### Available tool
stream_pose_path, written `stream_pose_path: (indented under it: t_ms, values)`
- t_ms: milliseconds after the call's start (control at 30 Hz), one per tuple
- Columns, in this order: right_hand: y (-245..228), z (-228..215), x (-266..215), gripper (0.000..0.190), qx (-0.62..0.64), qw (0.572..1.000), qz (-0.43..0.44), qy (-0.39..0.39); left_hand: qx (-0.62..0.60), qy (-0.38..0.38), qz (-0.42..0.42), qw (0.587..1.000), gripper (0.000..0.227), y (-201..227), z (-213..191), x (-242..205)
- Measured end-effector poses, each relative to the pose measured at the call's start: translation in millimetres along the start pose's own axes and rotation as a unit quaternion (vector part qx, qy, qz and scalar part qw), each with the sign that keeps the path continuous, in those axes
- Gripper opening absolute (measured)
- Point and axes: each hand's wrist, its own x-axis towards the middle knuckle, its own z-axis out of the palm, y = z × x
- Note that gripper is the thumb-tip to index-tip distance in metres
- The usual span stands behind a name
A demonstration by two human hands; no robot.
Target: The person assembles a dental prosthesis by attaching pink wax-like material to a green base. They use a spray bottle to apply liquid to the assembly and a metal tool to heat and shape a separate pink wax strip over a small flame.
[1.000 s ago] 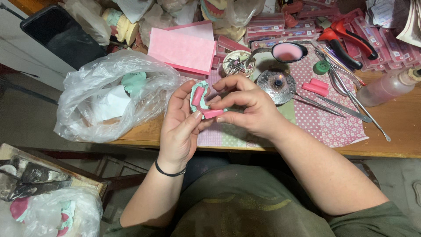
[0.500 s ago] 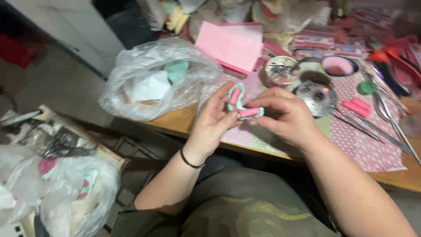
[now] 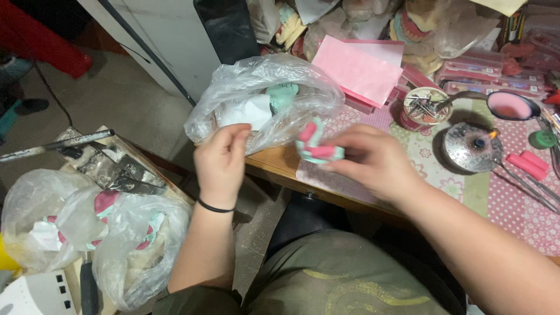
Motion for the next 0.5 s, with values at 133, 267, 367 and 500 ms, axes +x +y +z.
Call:
stream_pose_path:
  t_ms: [133, 267, 367, 500]
  values:
    - [-4, 54, 51, 0.035, -0.049, 0.996, -0.07, 0.002, 0.054, 0.019, 0.03, 0.998, 0.003, -14, -13, 6]
    - [16, 107, 96, 0.032, -0.136, 0.984, -0.09, 0.065, 0.038, 0.042, 0.009, 0.998, 0.009, -12, -19, 4]
    - [16, 127, 109, 0.034, -0.195, 0.976, -0.054, 0.077, 0.035, 0.048, 0.015, 0.998, 0.017, -12, -27, 2]
    - [39, 146, 115, 0.034, -0.301, 0.949, -0.058, 0.077, 0.073, 0.064, 0.044, 0.994, 0.029, -16, -34, 2]
